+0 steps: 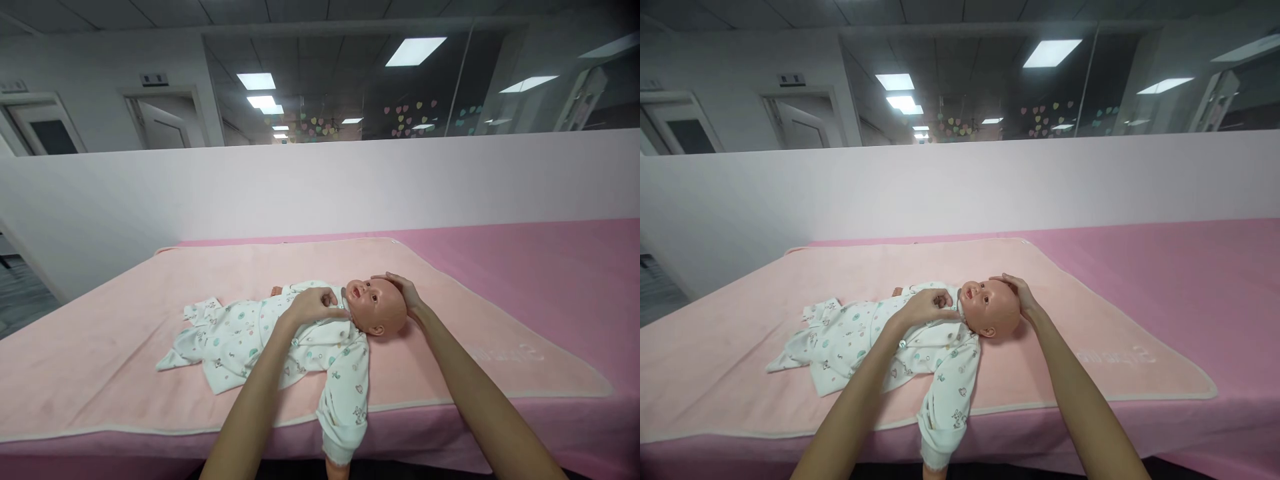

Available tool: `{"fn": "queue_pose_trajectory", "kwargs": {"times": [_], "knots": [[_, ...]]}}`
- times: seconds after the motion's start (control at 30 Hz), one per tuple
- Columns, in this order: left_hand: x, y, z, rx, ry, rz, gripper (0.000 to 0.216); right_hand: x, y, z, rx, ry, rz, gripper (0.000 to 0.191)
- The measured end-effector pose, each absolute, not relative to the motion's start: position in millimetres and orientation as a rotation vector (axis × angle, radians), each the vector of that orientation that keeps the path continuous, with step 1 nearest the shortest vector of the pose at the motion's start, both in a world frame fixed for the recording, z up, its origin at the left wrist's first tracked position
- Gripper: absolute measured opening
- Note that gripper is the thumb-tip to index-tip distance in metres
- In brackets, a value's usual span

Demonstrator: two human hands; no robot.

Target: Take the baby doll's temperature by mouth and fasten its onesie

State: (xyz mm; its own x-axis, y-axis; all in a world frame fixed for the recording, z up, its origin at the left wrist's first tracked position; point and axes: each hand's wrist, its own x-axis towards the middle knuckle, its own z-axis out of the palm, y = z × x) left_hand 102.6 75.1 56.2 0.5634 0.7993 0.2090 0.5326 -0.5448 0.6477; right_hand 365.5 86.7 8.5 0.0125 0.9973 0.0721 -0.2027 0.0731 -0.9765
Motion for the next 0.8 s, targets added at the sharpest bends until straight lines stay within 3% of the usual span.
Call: {"fn": "queue_pose_trajectory", "kwargs": {"times": [0.13,0.27,0.43,0.6,0.7,0.8], "knots": [[103.2,85.3,51.7,2.124,1.076,0.780,0.031,376.6,94.8,9.4,-0.980,-1.014,1.118,0.035],[96.2,102.4,51.8,1.583,1.079,1.075,0.031,366.9,80.8,42.5,-0.915,-1.097,0.697,0.025],[90.5,114.0,48.1,1.444,1.161,1.110,0.033,294.9,52.6,83.8,-1.051,-1.818,0.207,0.033],[90.5,114.7,44.2,1.332,1.220,1.121,0.029,227.0,62.2,70.5,-1.428,-2.339,-0.434,0.016],[90.2,115.9,43.9,1.293,1.245,1.130,0.026,225.3,68.8,70.6,-1.529,-2.393,-0.510,0.018],[90.0,116.9,44.9,1.279,1.253,1.151,0.024,250.7,56.0,88.6,-1.496,-2.253,-0.291,0.019]]}}
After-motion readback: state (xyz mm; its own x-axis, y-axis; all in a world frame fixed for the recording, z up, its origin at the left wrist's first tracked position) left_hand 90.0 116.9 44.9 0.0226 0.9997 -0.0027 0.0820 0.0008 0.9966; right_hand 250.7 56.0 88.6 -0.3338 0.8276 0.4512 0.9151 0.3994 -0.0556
